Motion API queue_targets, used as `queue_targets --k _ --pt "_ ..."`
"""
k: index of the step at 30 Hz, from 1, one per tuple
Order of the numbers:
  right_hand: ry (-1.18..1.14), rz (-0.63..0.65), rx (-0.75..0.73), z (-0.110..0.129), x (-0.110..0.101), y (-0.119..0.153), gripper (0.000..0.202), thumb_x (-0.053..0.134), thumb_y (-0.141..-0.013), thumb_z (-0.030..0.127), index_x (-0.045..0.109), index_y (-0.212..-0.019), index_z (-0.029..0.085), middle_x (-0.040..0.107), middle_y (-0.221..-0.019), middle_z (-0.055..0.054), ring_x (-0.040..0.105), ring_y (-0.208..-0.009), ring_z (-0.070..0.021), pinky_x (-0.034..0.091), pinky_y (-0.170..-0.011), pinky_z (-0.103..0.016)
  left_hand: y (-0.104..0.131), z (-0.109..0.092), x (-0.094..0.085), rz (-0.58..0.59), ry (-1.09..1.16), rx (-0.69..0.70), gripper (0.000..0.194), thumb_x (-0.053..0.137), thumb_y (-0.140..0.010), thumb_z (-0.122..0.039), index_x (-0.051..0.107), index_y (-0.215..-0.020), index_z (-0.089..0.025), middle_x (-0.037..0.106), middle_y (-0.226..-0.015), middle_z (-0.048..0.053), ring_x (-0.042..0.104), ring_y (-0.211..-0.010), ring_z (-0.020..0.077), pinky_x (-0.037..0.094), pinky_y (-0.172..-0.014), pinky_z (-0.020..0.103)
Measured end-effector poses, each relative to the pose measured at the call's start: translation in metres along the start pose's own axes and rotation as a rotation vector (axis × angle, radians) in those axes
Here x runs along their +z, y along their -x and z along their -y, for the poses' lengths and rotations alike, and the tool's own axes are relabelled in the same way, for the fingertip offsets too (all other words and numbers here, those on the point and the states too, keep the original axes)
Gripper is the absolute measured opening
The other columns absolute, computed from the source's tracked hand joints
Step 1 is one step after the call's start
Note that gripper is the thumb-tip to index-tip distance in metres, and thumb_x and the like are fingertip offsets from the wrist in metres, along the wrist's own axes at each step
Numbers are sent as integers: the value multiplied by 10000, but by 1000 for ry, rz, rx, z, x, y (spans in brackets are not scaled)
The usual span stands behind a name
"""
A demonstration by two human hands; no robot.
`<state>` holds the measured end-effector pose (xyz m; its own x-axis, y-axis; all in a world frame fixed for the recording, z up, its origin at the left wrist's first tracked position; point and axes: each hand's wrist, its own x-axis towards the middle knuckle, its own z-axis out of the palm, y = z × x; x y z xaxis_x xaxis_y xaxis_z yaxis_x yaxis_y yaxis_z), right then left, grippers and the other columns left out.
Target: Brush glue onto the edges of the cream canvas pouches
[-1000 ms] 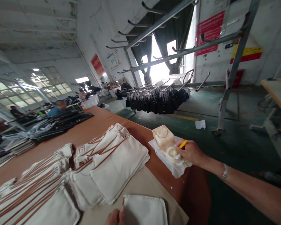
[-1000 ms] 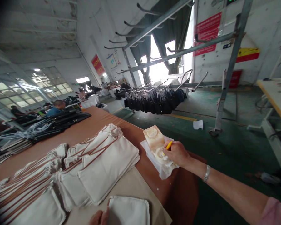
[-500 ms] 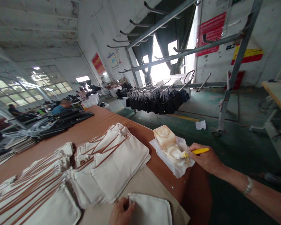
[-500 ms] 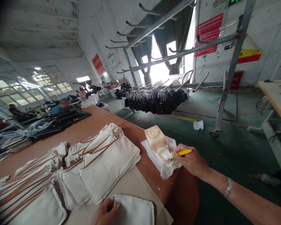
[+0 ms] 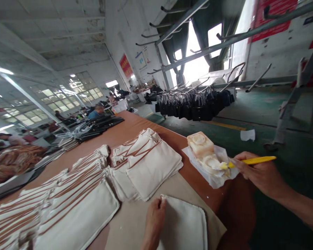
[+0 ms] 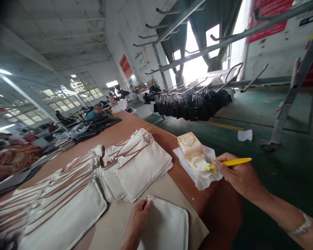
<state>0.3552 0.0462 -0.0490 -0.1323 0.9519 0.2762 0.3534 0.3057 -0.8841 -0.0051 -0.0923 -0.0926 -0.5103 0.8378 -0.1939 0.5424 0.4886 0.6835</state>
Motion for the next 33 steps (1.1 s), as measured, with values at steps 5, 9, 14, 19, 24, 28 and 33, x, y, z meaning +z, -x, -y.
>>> queue_targets --k 5,9,14,19,24,28,33 --pt "-320 122 20 37 30 11 336 565 -922 510 597 -848 183 505 -564 16 469 -481 -133 382 -449 -245 25 -16 6 46 201 70 453 501 -824 -577 648 -803 -148 631 -719 5 559 -667 155 417 -616 234" --pt "-421 240 -76 70 56 18 309 579 -922 471 581 -802 186 463 -558 36 418 -465 -109 348 -432 -228 40 -20 8 79 333 81 499 620 -741 -604 698 -851 -123 668 -751 26 577 -696 167 445 -640 241" --pt "-430 305 -158 94 69 24 257 576 -917 390 568 -761 186 462 -587 37 385 -473 -100 315 -423 -220 54 -25 2 126 501 74 454 692 -725 -542 742 -908 -130 696 -766 30 591 -723 180 464 -687 254" --pt "-366 324 -258 98 71 31 190 564 -912 304 583 -765 186 535 -679 8 488 -607 -130 408 -564 -242 65 -41 -3 174 443 170 384 642 -802 -499 752 -945 -161 671 -793 21 581 -778 183 458 -720 246" --pt "-307 364 -399 98 76 33 129 560 -891 211 578 -765 185 546 -684 8 504 -607 -129 401 -578 -253 69 -54 -4 197 367 254 396 584 -844 -514 759 -924 -169 614 -793 25 562 -786 184 444 -739 247" --pt "-236 301 -565 94 80 30 114 574 -884 170 561 -774 194 554 -678 13 523 -594 -123 411 -588 -253 72 -62 -4 218 350 242 394 571 -853 -516 762 -873 -173 566 -761 19 538 -763 176 427 -709 239" --pt "-182 256 -627 94 74 30 103 558 -897 137 544 -821 205 566 -709 10 542 -621 -123 428 -612 -251 71 -62 0 246 380 234 403 581 -837 -533 761 -862 -173 574 -748 15 532 -755 176 432 -721 242"
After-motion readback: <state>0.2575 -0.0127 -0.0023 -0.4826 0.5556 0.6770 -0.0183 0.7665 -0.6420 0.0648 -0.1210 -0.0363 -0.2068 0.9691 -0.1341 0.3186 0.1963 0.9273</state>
